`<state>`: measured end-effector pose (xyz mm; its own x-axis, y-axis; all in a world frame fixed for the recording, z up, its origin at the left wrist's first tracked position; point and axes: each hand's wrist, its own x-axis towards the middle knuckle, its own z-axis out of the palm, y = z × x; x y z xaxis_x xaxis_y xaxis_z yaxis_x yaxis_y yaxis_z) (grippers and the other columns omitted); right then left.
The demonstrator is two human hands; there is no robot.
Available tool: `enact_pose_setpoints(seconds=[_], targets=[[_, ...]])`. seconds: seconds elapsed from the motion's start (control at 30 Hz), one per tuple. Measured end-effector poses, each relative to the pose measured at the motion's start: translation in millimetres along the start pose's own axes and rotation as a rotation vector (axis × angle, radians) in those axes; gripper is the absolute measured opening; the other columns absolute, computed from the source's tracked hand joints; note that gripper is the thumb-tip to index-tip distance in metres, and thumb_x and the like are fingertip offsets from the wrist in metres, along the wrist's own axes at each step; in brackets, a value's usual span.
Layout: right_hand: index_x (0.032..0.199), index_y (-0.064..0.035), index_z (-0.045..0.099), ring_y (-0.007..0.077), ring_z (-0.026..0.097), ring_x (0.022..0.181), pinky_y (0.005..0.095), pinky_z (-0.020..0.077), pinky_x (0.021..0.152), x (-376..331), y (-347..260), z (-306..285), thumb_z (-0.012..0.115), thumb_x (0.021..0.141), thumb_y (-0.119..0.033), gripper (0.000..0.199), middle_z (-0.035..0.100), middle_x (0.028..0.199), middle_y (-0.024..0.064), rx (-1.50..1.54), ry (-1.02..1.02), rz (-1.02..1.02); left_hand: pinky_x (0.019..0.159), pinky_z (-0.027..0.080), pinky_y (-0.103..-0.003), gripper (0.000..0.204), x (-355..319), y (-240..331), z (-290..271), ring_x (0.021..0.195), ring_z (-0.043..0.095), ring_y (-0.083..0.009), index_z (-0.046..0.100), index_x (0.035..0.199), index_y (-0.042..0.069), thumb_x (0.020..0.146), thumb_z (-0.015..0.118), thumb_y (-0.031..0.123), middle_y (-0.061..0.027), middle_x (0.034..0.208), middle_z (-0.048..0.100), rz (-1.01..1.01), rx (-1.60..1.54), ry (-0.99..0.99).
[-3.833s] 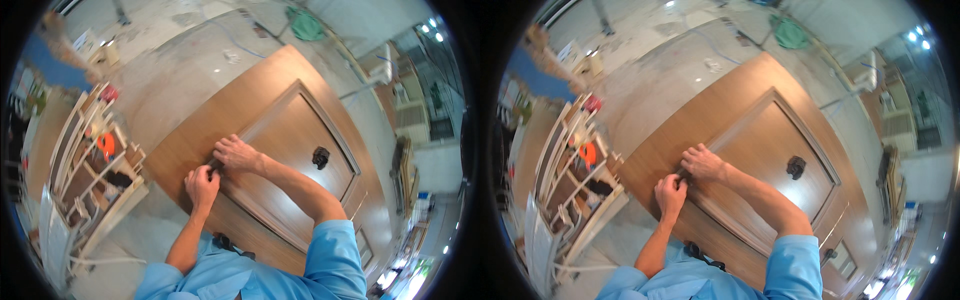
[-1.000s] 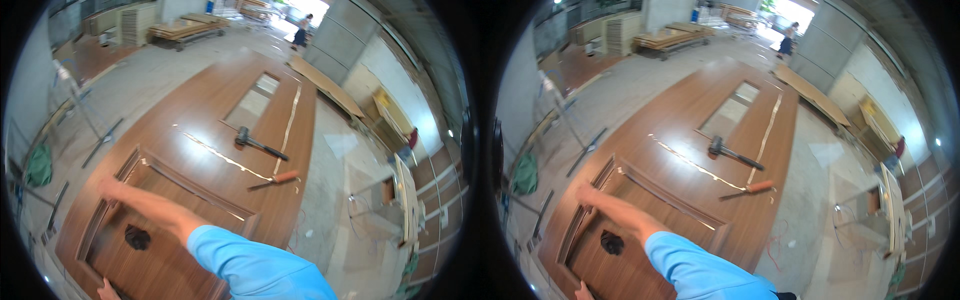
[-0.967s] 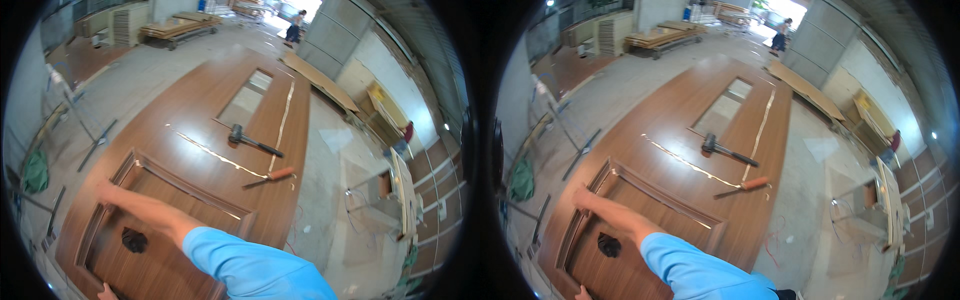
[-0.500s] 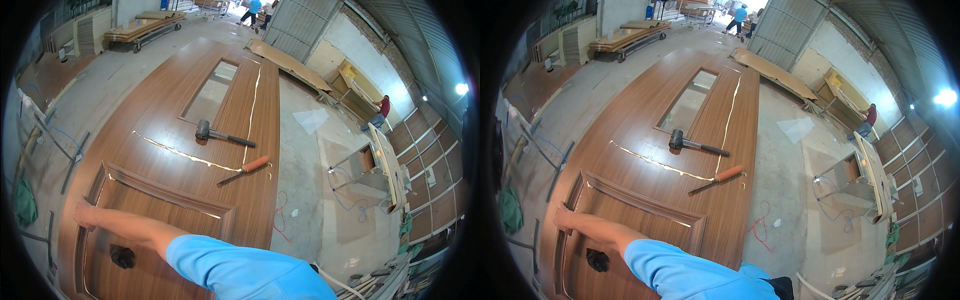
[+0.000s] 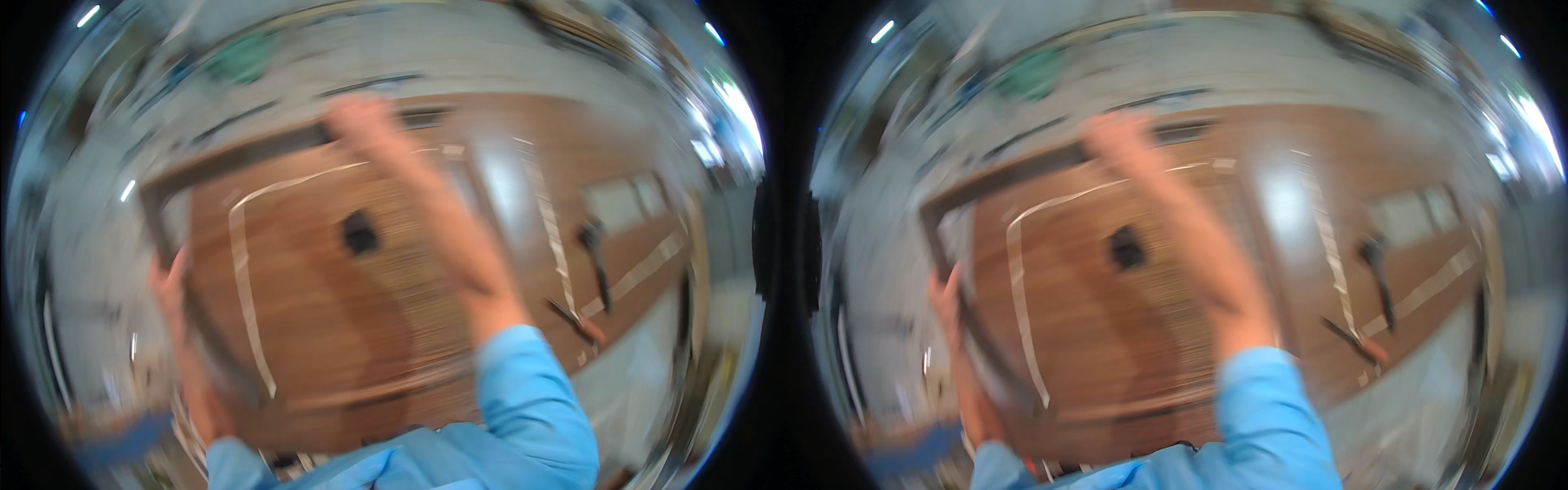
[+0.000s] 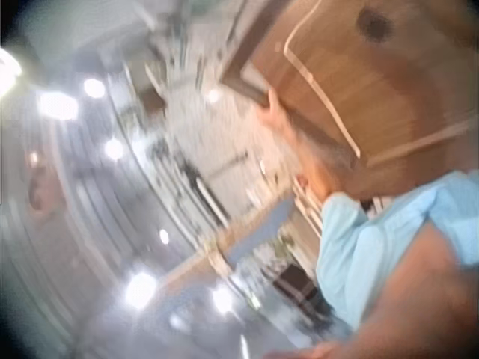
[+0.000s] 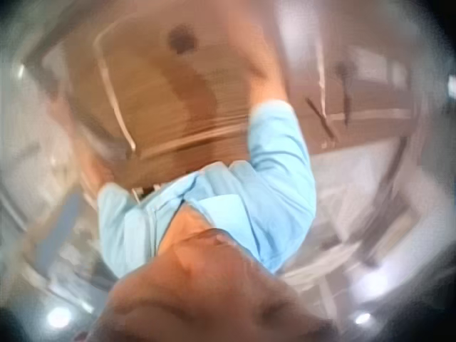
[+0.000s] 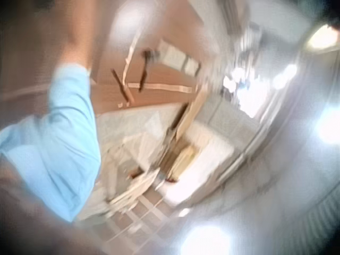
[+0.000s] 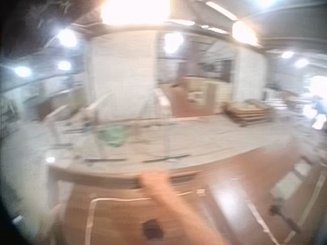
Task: The person uses a rubber mallet and chisel to remove a wooden frame from a door panel. They then place the frame pieces on a nearby table and later scrape excess adhesive from the door surface with a small tool.
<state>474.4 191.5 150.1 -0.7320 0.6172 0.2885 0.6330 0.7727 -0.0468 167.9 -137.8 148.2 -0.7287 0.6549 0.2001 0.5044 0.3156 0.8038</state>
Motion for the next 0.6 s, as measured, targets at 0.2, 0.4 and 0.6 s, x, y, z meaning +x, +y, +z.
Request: enact_pose_setpoints(seconds=[0.2,0.4,0.6], targets=[[0.128,-0.0056,0.061,0.0328,0.064,0.113,0.0449,0.0512,0.093,-25.4,-22.4,-149.5,0.08,0.083,-0.025,0.053,0.067,0.122,0.0153,-0.099,0.466,-0.118,0.069,0.043,-0.025,0.041,-27.8,111.1,-94.6,0.077,0.051,-0.0063,0.07,0.106,0.001,0.09,0.078,0.038,0.0035,0.086,0.064,0.05,-0.176,0.214],[0.14,-0.005,0.055,0.0345,0.053,0.131,0.0461,0.0404,0.112,-190.8,-89.6,-132.7,0.075,0.089,-0.012,0.055,0.057,0.141,0.0164,0.31,0.469,-0.034,0.077,0.046,-0.023,0.043,-102.7,155.5,-210.0,0.084,0.06,-0.0087,0.071,0.109,-0.002,0.09,0.08,0.036,-0.003,0.096,0.07,0.317,-0.39,0.665],[0.127,-0.0023,0.06,0.0358,0.052,0.123,0.0509,0.0372,0.107,-437.5,-159.3,-22.5,0.086,0.071,-0.033,0.069,0.057,0.132,0.0171,0.341,-0.395,-0.028,0.07,0.049,-0.028,0.035,-199.4,80.5,-328.1,0.078,0.061,-0.0135,0.072,0.105,0.002,0.091,0.079,0.033,-0.0037,0.088,0.067,0.162,-0.38,0.997]])
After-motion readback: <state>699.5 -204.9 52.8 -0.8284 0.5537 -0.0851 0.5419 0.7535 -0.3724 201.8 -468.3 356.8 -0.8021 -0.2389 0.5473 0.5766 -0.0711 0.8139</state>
